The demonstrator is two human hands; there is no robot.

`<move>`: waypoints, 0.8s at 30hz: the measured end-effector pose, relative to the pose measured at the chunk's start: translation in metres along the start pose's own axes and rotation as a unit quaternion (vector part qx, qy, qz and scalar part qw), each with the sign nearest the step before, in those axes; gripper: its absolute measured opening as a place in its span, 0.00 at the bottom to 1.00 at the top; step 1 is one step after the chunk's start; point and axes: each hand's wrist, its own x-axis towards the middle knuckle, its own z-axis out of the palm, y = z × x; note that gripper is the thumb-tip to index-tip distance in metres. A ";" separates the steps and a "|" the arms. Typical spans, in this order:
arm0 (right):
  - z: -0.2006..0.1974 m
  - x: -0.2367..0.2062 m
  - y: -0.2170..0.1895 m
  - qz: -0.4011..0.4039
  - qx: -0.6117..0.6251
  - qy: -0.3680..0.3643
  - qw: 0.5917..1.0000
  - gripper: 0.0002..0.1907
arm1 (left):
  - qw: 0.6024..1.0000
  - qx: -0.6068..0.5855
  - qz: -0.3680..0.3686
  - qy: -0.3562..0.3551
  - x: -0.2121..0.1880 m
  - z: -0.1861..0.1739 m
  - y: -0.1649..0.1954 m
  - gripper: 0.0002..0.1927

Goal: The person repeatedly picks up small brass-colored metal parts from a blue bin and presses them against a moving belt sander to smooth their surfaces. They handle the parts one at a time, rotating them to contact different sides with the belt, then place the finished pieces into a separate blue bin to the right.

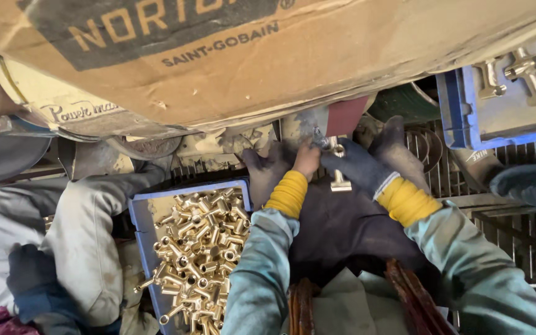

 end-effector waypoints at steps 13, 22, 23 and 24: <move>0.009 -0.029 0.003 -0.134 -0.227 0.048 0.963 0.28 | 0.957 0.195 0.215 0.009 -0.017 -0.003 -0.007 0.19; 0.003 -0.014 0.011 -0.126 -0.274 -0.001 0.953 0.27 | 0.960 0.194 0.200 0.022 -0.011 -0.008 -0.011 0.17; -0.001 -0.008 0.012 -0.115 -0.244 -0.023 0.963 0.25 | 0.972 0.180 0.143 0.035 -0.009 -0.008 -0.011 0.17; -0.006 0.002 0.012 -0.106 -0.235 -0.043 0.965 0.21 | 0.991 0.101 0.084 0.034 -0.007 -0.008 -0.011 0.18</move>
